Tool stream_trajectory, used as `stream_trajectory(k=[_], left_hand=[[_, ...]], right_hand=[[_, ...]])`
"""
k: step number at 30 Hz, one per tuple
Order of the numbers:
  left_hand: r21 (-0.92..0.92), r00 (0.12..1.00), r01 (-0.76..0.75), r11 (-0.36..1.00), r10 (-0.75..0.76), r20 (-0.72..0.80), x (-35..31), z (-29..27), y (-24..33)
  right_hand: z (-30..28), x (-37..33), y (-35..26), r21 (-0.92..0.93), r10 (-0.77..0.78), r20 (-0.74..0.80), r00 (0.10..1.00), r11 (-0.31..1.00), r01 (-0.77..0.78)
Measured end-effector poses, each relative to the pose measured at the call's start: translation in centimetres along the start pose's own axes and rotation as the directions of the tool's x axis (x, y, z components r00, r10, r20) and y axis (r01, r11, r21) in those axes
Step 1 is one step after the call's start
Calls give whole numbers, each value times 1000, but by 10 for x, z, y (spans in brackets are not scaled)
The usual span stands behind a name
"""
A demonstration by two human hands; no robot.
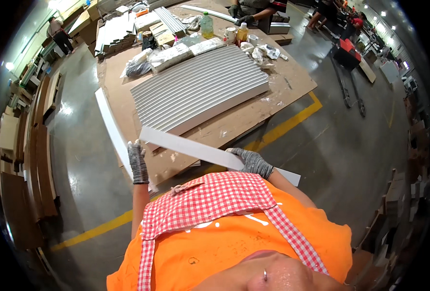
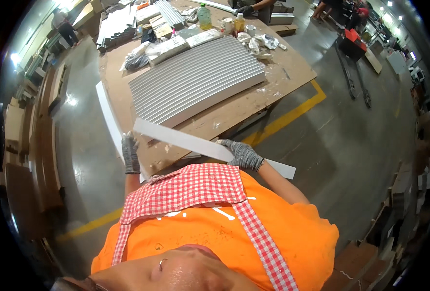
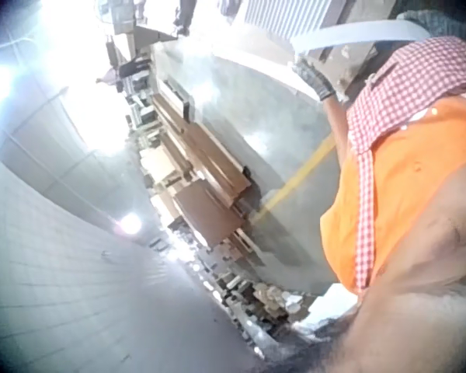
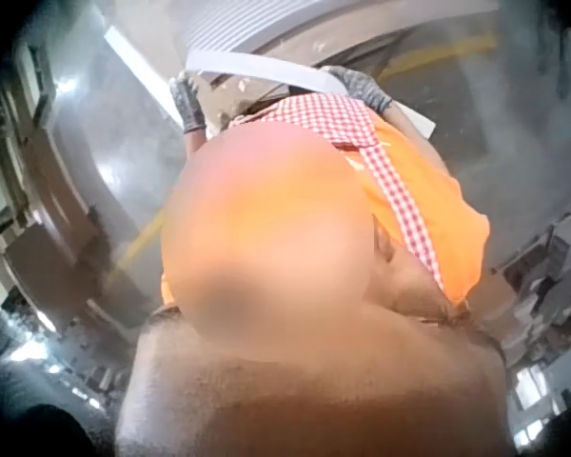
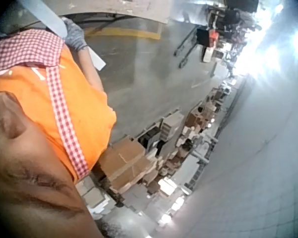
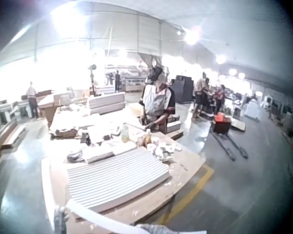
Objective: The person wipes the surface of long, white, ribbed metal panels with a white cloth. They handle the panels one at a time, wiping along the length of the material and occasionally flipping them over to clean the other side. The person also wipes a stack of similar panels at the end of the sequence.
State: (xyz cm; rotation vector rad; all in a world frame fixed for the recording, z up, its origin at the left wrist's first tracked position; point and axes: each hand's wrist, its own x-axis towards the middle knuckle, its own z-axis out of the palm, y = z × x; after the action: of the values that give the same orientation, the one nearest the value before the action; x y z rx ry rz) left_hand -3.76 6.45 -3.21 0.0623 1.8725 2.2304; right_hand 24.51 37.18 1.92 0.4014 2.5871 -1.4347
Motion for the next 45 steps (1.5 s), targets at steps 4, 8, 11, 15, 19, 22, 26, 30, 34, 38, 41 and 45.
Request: stream_trajectory(k=[4,8,11,15,19,22,26,30,34,38,41,45], left_hand=[[183,989,126,975,-108,-103,-12,59,14],[163,989,121,979,-105,-101,-4,93,-44],[92,961,262,961,-251,-115,-2,108,-72],[70,968,239,968,-232,-100,-14,143,-100],[-13,955,254,967,-253,-151,-27,168,-112],[128,964,212,969,-186,-190,-38,193,-109],[307,980,-7,952,68,-189,-46,208,-116],[380,981,31,924,45,-187,-45,213,-111],[319,972,71,945,6,-233,-46,205,-111],[417,974,31,908,66,-215,-47,204,-117],[426,983,23,904,58,-175,-45,206,-117],[373,975,108,922,-25,-221,-39,200,-128]], right_hand=[[-46,2,35,-114,-144,75,987,982,152],[-111,-4,44,-259,-39,132,990,963,73],[-145,11,68,-382,-83,180,980,912,148],[-181,44,121,-505,-145,197,970,833,227],[-217,80,123,-561,-28,215,976,815,147],[-227,104,148,-575,-107,175,979,796,190],[-220,137,177,-613,-294,207,933,704,358],[-217,136,185,-573,-335,102,937,750,331],[-232,157,198,-471,-345,74,936,815,338],[-317,196,286,-144,113,-626,771,956,-257],[-348,188,309,-194,114,-837,535,852,-485],[-364,192,345,-208,182,-828,530,778,-592]])
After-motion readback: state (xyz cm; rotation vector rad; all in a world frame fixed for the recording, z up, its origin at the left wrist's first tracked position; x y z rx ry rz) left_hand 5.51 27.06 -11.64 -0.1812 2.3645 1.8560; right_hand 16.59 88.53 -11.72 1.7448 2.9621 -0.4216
